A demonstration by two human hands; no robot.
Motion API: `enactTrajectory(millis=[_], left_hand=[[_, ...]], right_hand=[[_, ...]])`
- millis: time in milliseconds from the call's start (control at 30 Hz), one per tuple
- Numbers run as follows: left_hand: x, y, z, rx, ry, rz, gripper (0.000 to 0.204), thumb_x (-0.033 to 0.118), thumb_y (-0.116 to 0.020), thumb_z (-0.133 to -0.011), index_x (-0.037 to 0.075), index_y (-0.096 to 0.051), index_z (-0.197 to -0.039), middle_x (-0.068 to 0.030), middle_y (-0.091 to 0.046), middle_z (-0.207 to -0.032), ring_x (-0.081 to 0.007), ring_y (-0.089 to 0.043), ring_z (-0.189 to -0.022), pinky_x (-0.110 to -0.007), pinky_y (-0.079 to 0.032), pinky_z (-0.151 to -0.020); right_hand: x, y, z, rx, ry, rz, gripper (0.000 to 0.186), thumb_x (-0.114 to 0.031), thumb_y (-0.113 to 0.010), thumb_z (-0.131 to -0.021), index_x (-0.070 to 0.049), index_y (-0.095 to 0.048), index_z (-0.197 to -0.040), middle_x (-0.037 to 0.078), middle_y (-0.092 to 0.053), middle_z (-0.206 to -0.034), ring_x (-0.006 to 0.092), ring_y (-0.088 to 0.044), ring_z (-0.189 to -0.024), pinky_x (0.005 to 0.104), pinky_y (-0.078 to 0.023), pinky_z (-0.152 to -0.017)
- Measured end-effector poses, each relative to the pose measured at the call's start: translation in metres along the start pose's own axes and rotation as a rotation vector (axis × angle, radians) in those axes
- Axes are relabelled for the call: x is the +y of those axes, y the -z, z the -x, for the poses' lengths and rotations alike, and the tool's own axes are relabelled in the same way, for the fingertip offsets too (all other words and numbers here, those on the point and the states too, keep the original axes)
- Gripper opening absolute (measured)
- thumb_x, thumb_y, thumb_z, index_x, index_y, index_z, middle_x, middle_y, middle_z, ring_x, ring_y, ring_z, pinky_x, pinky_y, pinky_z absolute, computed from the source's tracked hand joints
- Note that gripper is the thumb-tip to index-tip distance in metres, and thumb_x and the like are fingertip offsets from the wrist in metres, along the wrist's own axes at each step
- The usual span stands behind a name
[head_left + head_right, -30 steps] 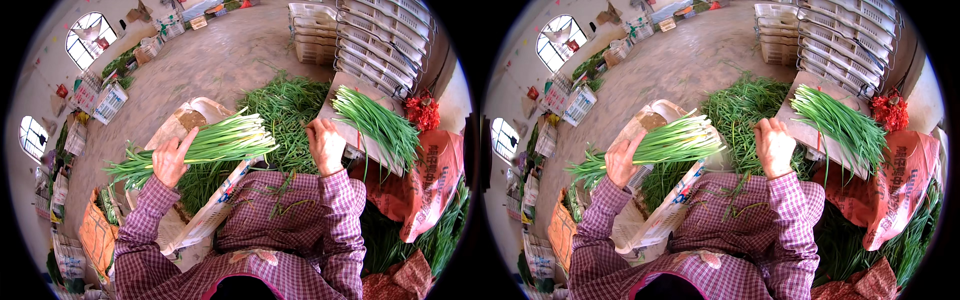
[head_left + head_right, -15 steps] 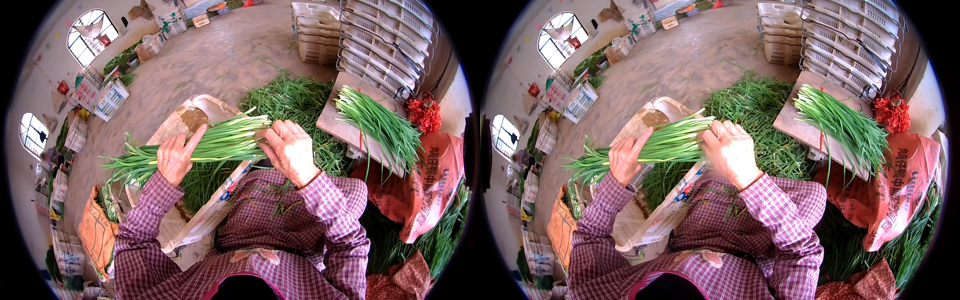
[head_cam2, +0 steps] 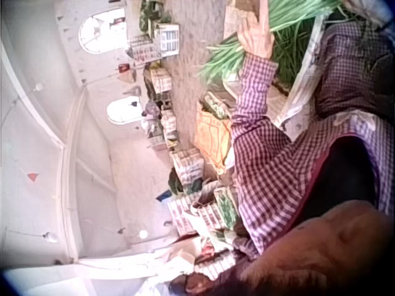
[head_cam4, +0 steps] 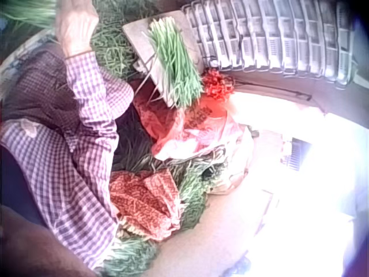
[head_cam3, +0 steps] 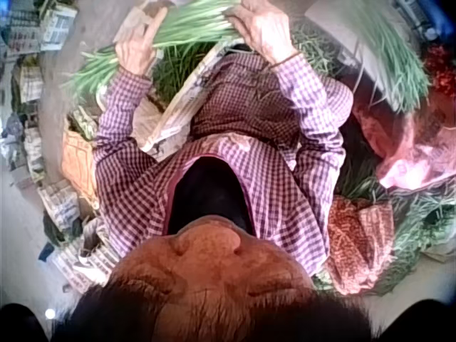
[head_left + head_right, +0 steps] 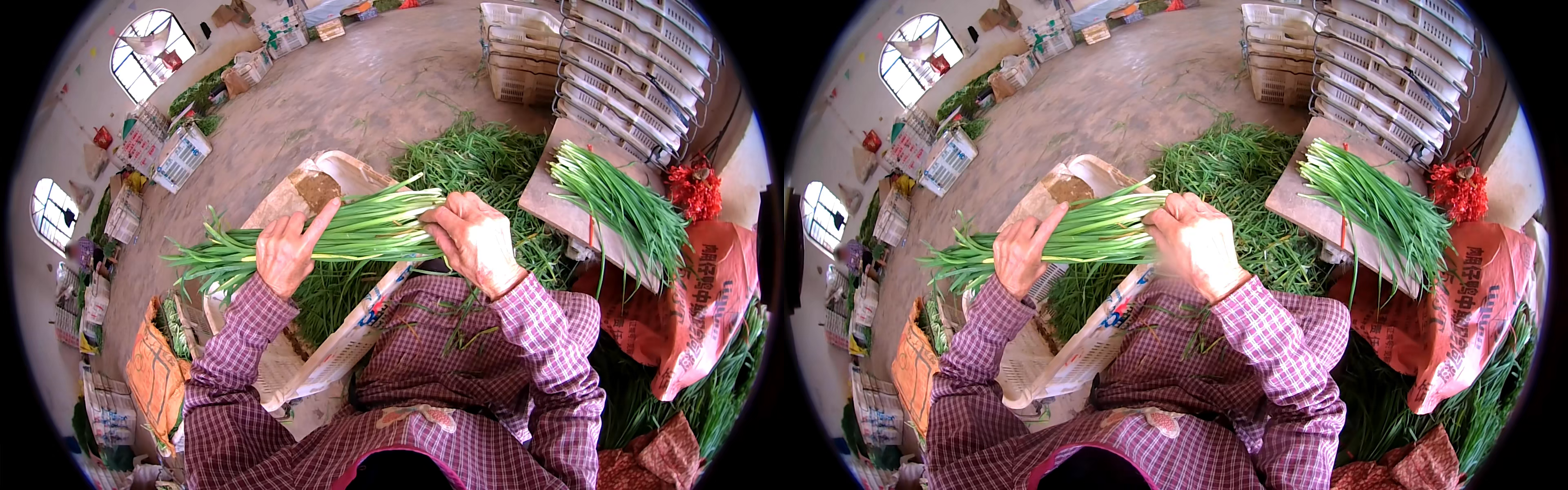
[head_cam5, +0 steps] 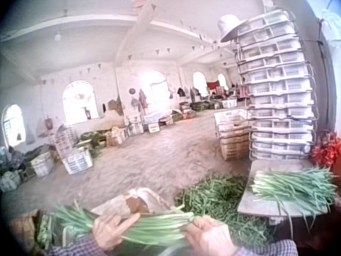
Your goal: The person sorts green chives by hand, removing damaged leaves and aligning the stems, then ties them into bunches with a thin strip and places them into a white plastic crate.
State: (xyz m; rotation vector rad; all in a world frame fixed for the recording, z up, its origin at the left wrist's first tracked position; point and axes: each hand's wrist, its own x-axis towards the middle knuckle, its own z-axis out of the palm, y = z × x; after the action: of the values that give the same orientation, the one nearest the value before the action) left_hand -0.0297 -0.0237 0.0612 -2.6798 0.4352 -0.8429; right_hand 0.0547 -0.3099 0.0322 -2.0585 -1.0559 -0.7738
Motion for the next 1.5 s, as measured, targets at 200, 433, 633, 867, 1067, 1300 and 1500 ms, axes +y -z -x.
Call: enactTrajectory(millis=[200,433,633,867,1067,1300,1500], left_hand=[[0.0,-0.003,-0.003,-0.012,-0.014,-0.017,0.096,-0.008,-0.063,-0.058,0.029,-0.045,-0.144,-0.0067,-0.047,-0.075,-0.0247,-0.054,-0.065,-0.039,-0.048,-0.06],[-0.002,-0.004,0.0,-0.019,0.001,0.009,0.097,-0.008,-0.064,-0.056,0.029,-0.046,-0.144,-0.0068,-0.047,-0.075,-0.0255,-0.054,-0.065,-0.04,-0.048,-0.061],[-0.007,-0.004,0.005,-0.02,0.063,0.054,0.096,-0.008,-0.064,-0.055,0.027,-0.047,-0.143,-0.0072,-0.045,-0.071,-0.0271,-0.055,-0.064,-0.041,-0.048,-0.061],[-0.007,-0.002,0.006,0.023,0.186,0.164,0.086,-0.005,-0.069,-0.061,0.025,-0.05,-0.139,-0.0079,-0.052,-0.072,-0.0288,-0.059,-0.068,-0.042,-0.047,-0.061],[-0.003,-0.003,0.003,0.078,0.195,0.276,0.081,0.002,-0.072,-0.063,0.025,-0.051,-0.138,-0.0088,-0.057,-0.075,-0.0302,-0.061,-0.068,-0.041,-0.048,-0.06],[-0.001,0.001,0.005,0.103,0.228,0.344,0.078,0.004,-0.073,-0.064,0.024,-0.053,-0.137,-0.0094,-0.064,-0.082,-0.0299,-0.064,-0.07,-0.04,-0.051,-0.063],[-0.017,-0.003,0.019,0.126,0.279,0.293,0.084,0.0,-0.073,-0.06,0.024,-0.051,-0.138,-0.0096,-0.064,-0.085,-0.0301,-0.065,-0.073,-0.04,-0.051,-0.063]], right_hand=[[0.002,-0.007,0.003,0.036,0.047,0.014,0.007,-0.009,-0.067,-0.074,-0.009,-0.062,-0.078,0.004,-0.055,-0.074,0.0227,-0.06,-0.071,0.0359,-0.052,-0.062],[-0.001,0.007,-0.004,-0.149,-0.276,-0.41,0.009,-0.012,-0.063,-0.082,-0.004,-0.064,-0.085,0.009,-0.061,-0.074,0.0218,-0.063,-0.072,0.0363,-0.051,-0.063],[0.02,0.037,0.007,-0.228,-0.547,-1.144,0.019,-0.022,-0.057,-0.093,-0.005,-0.067,-0.096,-0.006,-0.059,-0.075,0.003,-0.048,-0.062,0.019,-0.039,-0.057],[0.042,0.028,0.043,-0.1,-0.495,-0.281,0.026,-0.027,-0.07,-0.086,-0.007,-0.065,-0.102,0.007,-0.068,-0.087,0.0225,-0.063,-0.063,0.0359,-0.05,-0.061],[0.044,-0.033,0.046,-0.199,-0.683,-0.628,0.082,-0.034,-0.075,-0.083,-0.002,-0.031,-0.144,0.017,-0.062,-0.117,0.0269,-0.061,-0.104,0.0364,-0.048,-0.091],[0.044,-0.049,0.045,-0.161,-0.837,-1.283,0.037,-0.023,-0.061,-0.095,-0.003,-0.055,-0.126,0.001,-0.064,-0.093,0.0068,-0.057,-0.065,0.021,-0.048,-0.055],[0.115,0.016,0.084,-0.156,-0.769,-0.318,0.03,-0.025,-0.062,-0.091,-0.006,-0.066,-0.114,0.007,-0.068,-0.084,0.0156,-0.063,-0.066,0.0326,-0.052,-0.056]])
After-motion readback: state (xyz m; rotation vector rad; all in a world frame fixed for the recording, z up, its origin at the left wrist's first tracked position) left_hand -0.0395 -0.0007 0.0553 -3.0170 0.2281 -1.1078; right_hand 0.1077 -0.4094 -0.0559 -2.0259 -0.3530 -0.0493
